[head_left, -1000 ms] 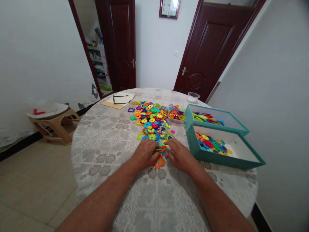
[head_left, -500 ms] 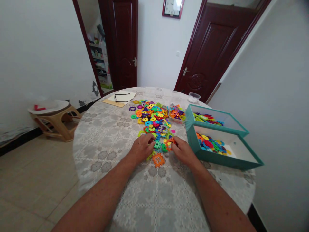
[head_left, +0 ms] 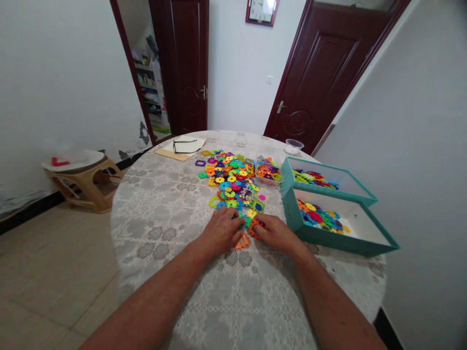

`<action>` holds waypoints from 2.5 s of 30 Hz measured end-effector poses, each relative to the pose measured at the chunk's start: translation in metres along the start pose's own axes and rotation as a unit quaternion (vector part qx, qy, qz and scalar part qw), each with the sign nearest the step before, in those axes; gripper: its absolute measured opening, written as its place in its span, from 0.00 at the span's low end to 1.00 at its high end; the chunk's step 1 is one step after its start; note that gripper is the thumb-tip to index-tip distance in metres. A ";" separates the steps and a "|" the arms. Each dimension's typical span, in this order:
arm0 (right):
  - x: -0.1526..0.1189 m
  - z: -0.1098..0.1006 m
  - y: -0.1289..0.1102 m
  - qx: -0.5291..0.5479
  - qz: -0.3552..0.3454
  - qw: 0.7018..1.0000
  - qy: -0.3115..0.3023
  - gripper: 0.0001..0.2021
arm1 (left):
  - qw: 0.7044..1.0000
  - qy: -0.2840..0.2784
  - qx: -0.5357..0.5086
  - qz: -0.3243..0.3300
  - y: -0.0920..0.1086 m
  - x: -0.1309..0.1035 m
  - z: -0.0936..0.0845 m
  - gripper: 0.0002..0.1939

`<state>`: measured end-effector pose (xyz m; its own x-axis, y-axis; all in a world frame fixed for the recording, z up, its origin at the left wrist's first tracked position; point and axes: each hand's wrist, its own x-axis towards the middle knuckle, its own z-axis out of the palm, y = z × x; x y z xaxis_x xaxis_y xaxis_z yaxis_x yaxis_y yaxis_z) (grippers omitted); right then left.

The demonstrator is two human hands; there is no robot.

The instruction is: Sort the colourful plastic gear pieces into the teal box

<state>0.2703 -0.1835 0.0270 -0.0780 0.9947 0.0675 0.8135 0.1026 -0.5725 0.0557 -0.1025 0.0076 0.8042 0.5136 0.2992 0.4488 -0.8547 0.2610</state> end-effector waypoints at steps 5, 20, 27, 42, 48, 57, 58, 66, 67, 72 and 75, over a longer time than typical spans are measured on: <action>0.000 -0.001 0.003 -0.028 0.010 1.000 -0.001 0.07 | 1.000 0.011 0.020 -0.021 0.006 -0.002 0.003 0.18; -0.002 -0.004 0.007 -0.073 0.034 0.997 0.010 0.07 | 0.998 0.014 0.026 -0.064 0.006 0.009 0.007 0.18; -0.002 -0.007 0.008 -0.042 0.018 0.999 0.009 0.07 | 0.998 0.028 -0.018 -0.057 0.001 0.007 0.004 0.19; 0.001 -0.014 0.013 -0.057 0.018 0.994 0.092 0.08 | 0.988 0.036 -0.128 -0.075 -0.002 0.004 0.016 0.21; 0.002 -0.013 0.009 0.023 0.036 0.990 0.134 0.09 | 0.951 0.116 -0.252 -0.139 -0.008 0.005 0.000 0.21; 0.006 0.011 -0.010 0.334 0.090 0.938 -0.026 0.13 | 0.910 0.188 -0.317 -0.191 0.005 0.011 -0.009 0.17; 0.005 0.012 -0.012 0.353 0.088 0.931 -0.039 0.11 | 0.912 0.189 -0.314 -0.187 0.006 0.011 -0.007 0.17; 0.005 0.011 -0.005 0.462 0.144 0.874 -0.049 0.17 | 0.916 0.203 -0.283 -0.197 0.006 0.009 -0.001 0.14; 0.005 0.012 -0.005 0.470 0.146 0.869 -0.056 0.18 | 0.917 0.200 -0.283 -0.195 0.006 0.009 -0.001 0.14; 0.004 0.018 -0.009 0.506 0.151 0.846 -0.071 0.21 | 0.912 0.178 -0.302 -0.212 0.009 0.008 -0.004 0.13; 0.004 0.018 -0.008 0.522 0.155 0.837 -0.060 0.20 | 0.896 0.167 -0.337 -0.235 0.008 0.007 -0.010 0.15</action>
<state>0.2537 -0.1805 0.0170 -0.0644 0.9627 -0.2627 -0.1365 -0.2693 -0.9533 0.0615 -0.1051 0.0212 0.3760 0.8953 0.2388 0.2799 -0.3554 0.8918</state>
